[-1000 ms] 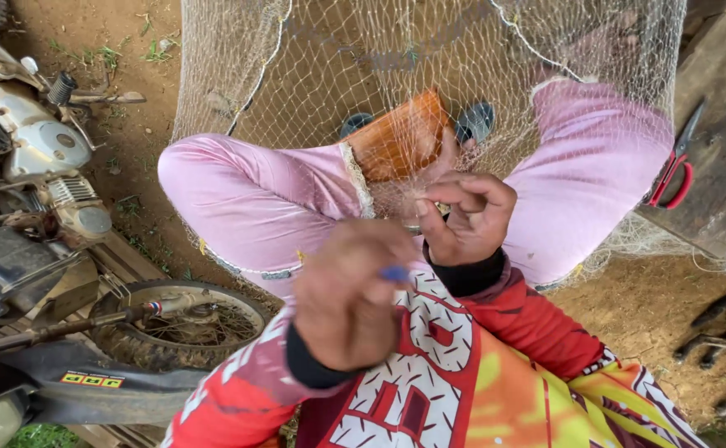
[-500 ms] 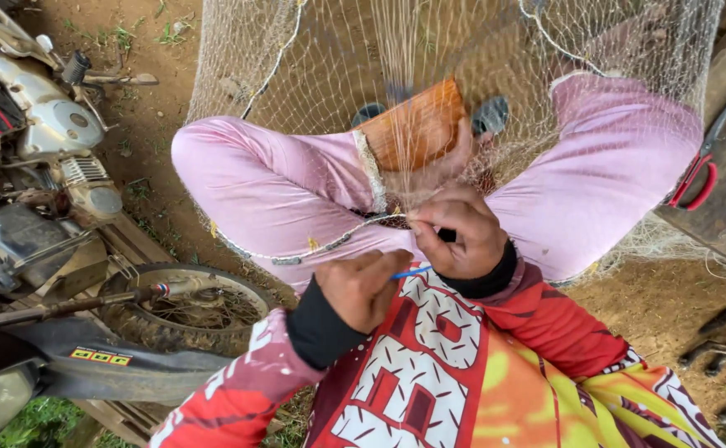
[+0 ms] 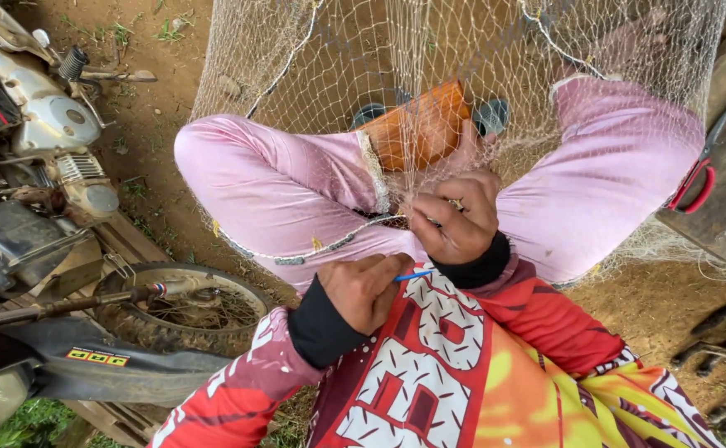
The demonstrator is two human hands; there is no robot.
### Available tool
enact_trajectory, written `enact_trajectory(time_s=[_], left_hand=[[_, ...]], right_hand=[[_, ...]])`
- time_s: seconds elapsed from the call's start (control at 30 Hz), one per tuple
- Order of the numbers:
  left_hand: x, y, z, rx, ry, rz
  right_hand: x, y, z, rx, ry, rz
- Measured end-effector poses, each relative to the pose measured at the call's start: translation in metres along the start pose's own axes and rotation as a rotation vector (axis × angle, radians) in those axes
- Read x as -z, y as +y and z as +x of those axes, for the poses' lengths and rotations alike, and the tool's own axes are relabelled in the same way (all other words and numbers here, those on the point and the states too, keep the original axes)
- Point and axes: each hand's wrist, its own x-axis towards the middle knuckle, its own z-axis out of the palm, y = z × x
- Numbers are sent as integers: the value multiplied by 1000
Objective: Repairing a fishing net using a netting needle and scissors while sitting on the ground.
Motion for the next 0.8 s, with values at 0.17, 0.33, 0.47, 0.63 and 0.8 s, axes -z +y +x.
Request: enact_trajectory(time_s=[0.17,0.33,0.47,0.63,0.8], left_hand=[[31,-5,11,21,84,12],[40,-16,22,37,159,28],[45,-15,38,29,204,73],[30,-18,51,16,262,10],[17,-15,60,24,375,-58]], right_hand=[[17,-2,10,-89,-160,150],[54,15,26,-127,-383,254],[77,22,50,-66,-568,205],[90,25,63,-8,-622,122],[101,21,74,16,-684,75]])
